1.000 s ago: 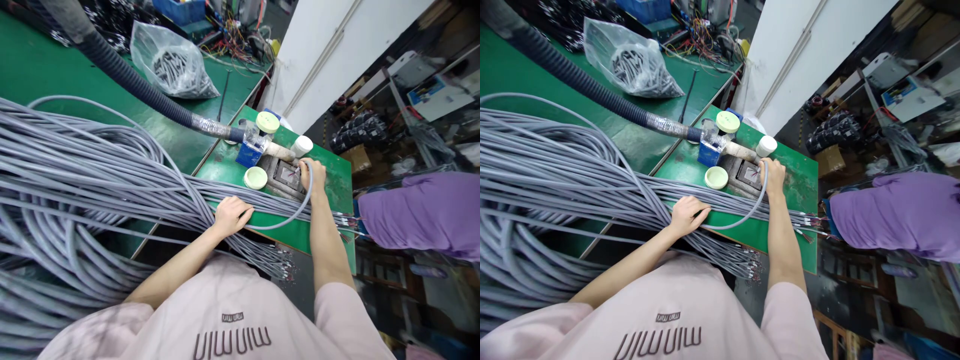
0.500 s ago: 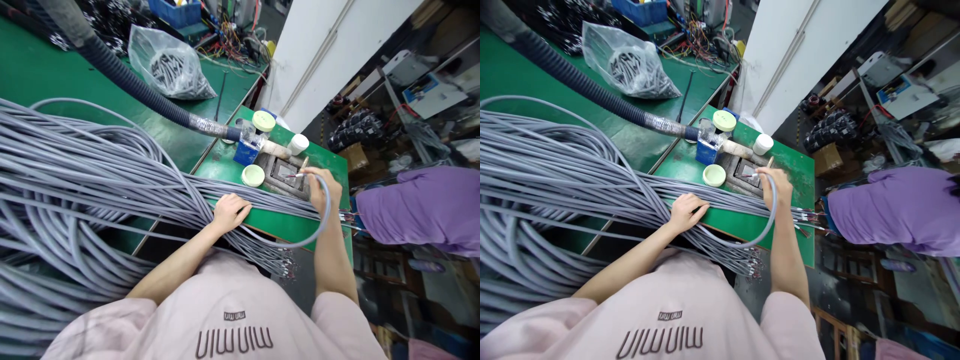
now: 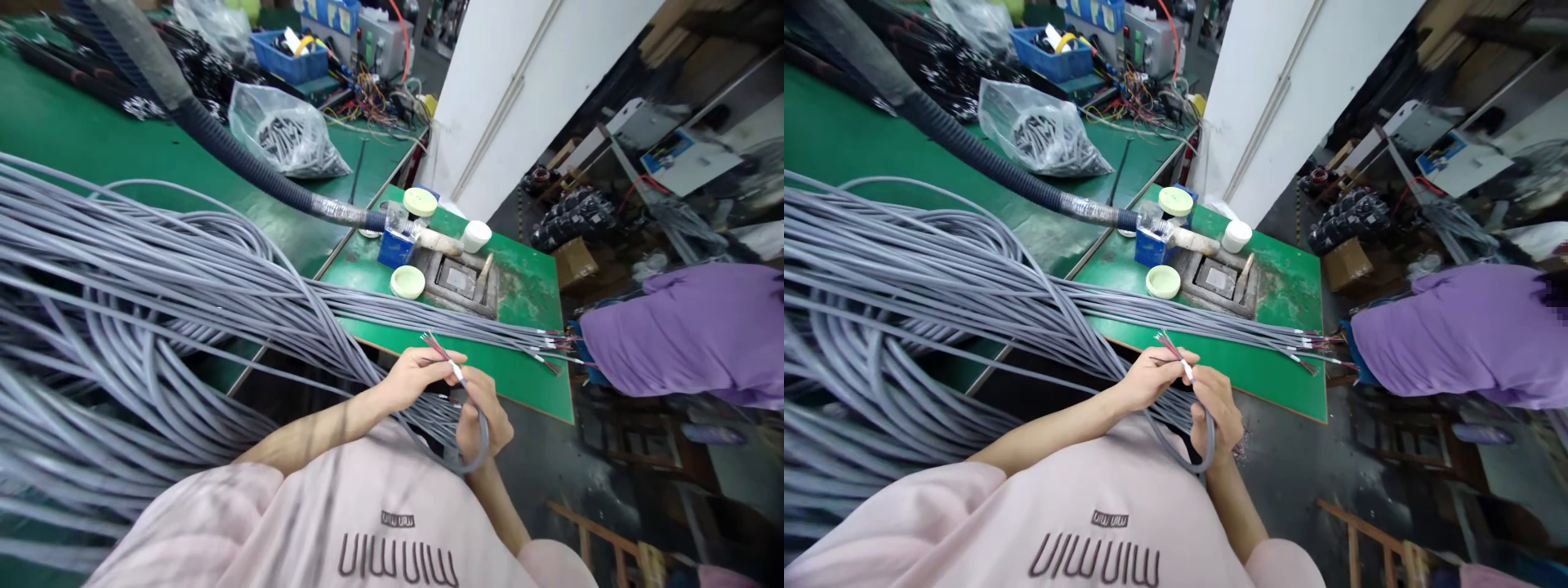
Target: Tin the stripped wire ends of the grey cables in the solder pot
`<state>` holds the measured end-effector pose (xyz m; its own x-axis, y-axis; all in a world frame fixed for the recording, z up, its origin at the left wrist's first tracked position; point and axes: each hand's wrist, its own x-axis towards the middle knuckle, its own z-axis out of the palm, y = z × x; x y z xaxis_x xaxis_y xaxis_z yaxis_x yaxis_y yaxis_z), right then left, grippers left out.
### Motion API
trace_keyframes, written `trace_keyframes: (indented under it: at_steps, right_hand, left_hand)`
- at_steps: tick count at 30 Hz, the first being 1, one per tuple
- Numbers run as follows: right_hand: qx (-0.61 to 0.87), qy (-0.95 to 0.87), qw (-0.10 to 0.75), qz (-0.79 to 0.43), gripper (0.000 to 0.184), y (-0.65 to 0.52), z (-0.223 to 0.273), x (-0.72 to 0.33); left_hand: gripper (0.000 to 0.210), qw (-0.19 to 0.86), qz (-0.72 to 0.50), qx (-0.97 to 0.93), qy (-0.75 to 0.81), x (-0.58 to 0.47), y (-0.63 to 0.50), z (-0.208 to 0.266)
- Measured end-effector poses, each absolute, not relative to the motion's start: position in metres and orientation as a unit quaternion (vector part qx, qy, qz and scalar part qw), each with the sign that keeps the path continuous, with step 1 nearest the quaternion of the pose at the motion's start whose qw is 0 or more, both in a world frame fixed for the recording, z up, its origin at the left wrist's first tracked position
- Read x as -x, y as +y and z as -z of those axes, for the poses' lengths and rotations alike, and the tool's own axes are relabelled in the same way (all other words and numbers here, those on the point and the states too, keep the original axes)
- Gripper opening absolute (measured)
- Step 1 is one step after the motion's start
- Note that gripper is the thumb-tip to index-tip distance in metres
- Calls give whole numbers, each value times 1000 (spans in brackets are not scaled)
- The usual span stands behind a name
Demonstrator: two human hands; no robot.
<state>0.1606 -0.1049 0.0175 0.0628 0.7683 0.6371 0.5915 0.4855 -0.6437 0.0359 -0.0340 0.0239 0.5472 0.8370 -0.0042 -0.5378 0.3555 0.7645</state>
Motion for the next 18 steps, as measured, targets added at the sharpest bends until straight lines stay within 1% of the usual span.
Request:
trace_keyframes:
  at_steps: [1, 3, 7, 12, 14, 18]
  right_hand:
    - [475, -671, 566, -58, 35, -108, -16, -159]
    - [442, -669, 596, -37, 39, -113, -14, -156]
    - [433, -702, 562, -58, 44, -120, -13, -157]
    - [433, -716, 544, -64, 54, -127, -11, -164]
    - [434, -727, 526, -79, 51, -129, -13, -168]
    - [407, -742, 509, -154, 41, -133, -22, -175]
  left_hand:
    - [37, 795, -433, -375, 202, -35, -36, -23]
    - [34, 788, -437, -386, 197, -32, -38, -22]
    - [32, 785, -438, -392, 198, -28, -42, -23]
    - [35, 790, -426, -389, 207, -26, -47, -25]
    - [35, 788, -424, -395, 208, -26, -48, -26]
    - [37, 791, -406, -397, 228, -24, -50, -24]
